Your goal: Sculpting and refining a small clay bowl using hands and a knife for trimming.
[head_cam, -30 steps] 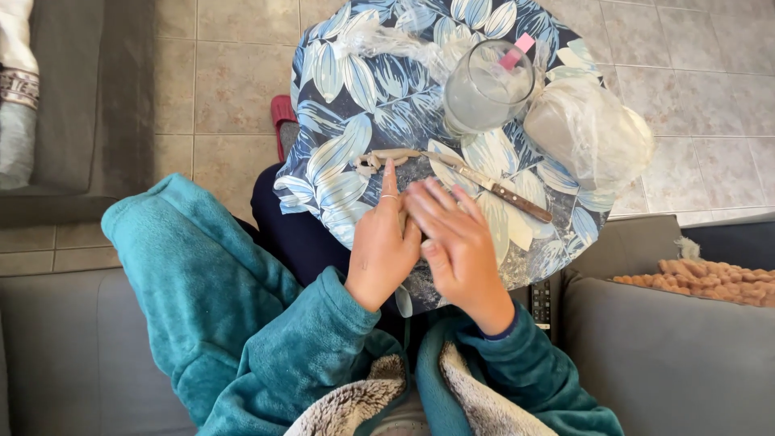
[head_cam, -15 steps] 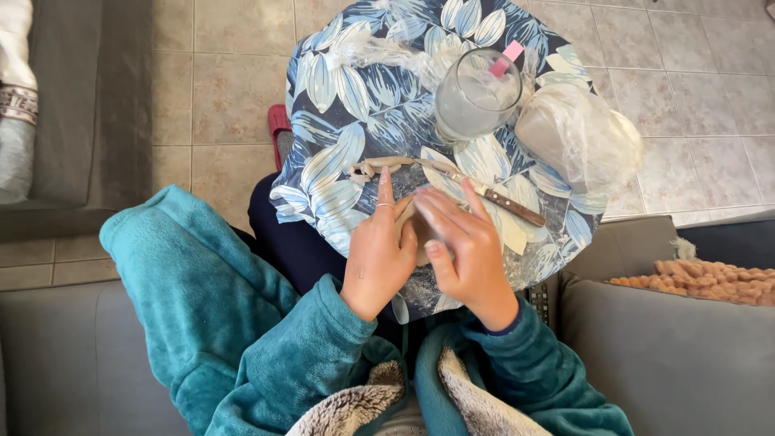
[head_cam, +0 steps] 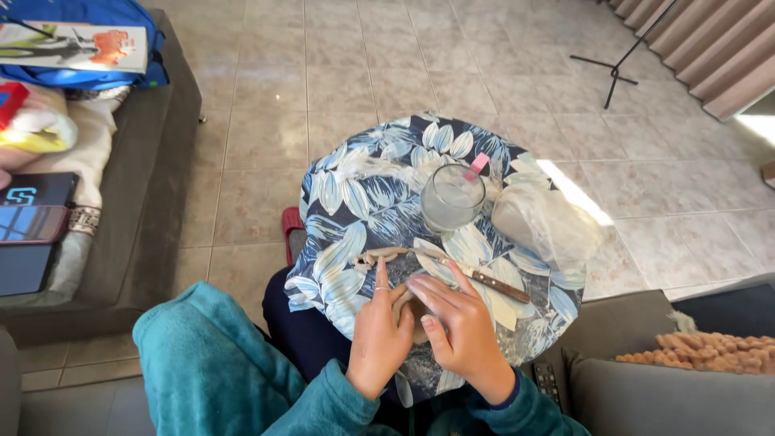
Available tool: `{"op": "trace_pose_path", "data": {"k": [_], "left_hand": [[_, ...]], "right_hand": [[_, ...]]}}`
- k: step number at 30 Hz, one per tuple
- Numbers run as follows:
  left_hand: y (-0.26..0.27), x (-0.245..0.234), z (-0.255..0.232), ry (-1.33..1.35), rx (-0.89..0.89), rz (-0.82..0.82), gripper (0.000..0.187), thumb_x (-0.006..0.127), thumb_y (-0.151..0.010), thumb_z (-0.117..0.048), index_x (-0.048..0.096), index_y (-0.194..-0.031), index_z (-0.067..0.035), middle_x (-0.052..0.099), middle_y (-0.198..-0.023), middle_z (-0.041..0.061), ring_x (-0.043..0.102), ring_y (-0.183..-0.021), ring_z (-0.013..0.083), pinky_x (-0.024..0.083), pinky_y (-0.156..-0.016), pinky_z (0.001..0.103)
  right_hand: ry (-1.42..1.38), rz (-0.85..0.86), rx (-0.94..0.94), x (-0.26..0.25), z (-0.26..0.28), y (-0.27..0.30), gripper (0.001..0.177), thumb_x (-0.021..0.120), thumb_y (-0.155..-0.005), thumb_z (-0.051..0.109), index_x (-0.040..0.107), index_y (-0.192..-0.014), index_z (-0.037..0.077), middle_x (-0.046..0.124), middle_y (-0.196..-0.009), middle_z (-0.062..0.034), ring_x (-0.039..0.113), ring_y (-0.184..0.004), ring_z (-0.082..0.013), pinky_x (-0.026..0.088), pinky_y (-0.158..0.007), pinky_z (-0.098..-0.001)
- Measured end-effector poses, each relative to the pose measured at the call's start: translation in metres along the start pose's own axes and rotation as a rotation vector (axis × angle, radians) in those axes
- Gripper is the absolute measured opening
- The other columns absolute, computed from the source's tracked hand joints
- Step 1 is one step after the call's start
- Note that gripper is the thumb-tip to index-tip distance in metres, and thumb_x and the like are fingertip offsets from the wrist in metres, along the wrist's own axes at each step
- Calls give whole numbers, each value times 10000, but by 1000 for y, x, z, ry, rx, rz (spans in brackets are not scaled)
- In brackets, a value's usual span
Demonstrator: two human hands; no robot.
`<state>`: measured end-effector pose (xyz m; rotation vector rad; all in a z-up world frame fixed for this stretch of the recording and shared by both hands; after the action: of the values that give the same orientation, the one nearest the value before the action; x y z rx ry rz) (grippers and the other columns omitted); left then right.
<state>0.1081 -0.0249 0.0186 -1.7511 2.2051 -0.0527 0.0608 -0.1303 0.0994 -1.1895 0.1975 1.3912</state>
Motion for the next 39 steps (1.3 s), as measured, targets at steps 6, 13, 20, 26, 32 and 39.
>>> {"op": "trace_pose_path", "data": {"k": [6,13,20,26,32,39], "left_hand": [[-1,0,1,10,3,6,787,583,-892,-27,166,-1548,100,760,-1137,181,743,-884,384,584,-745,434],[-3,0,10,-89,-90,9,882,651,-841,-65,146,-1550,82,733,-848,231,710,-724,408,540,-602,484],[-1,4,11,-68,-68,21,827,621,-867,-42,172,-1549,85,756,-967,200,727,-787,392,558,-682,459],[-1,3,8,-26,-55,24,791,606,-870,-36,204,-1539,89,764,-1113,158,740,-875,371,580,-753,425],[-2,2,6,-54,-97,37,847,632,-854,-58,175,-1556,72,764,-999,199,735,-794,384,574,-685,444],[-4,2,10,-85,-44,24,918,675,-806,-35,186,-1578,47,747,-953,225,716,-792,407,555,-675,466]], "right_hand": [[-7,-48,32,2,-6,2,431,503,-963,262,707,-1170,-57,739,-1205,-209,694,-1198,-382,315,-1221,-566],[-87,-3,-51,7,23,-4,417,523,-931,251,710,-1147,-53,740,-1182,-212,691,-1199,-389,304,-1217,-593],[-83,-7,44,2,5,-1,433,485,-958,260,713,-1161,-48,748,-1203,-198,708,-1166,-365,250,-1227,-604],[38,-56,108,0,-6,7,444,468,-968,248,713,-1194,-47,752,-1185,-194,707,-1183,-359,274,-1229,-578],[-20,-59,46,8,7,-1,390,485,-948,216,708,-1120,-54,749,-1175,-212,691,-1207,-389,296,-1230,-581],[-45,-15,-47,9,17,4,415,464,-957,234,733,-1135,-27,743,-1216,-191,692,-1232,-371,272,-1235,-599]]}}
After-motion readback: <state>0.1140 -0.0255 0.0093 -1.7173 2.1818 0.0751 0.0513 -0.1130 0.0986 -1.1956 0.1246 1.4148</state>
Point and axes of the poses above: each hand's wrist, its own y-axis away from the middle knuckle, its own x-axis out of the palm, z = x × y, the point moved 9 cm from there along -y, towards the middle knuckle
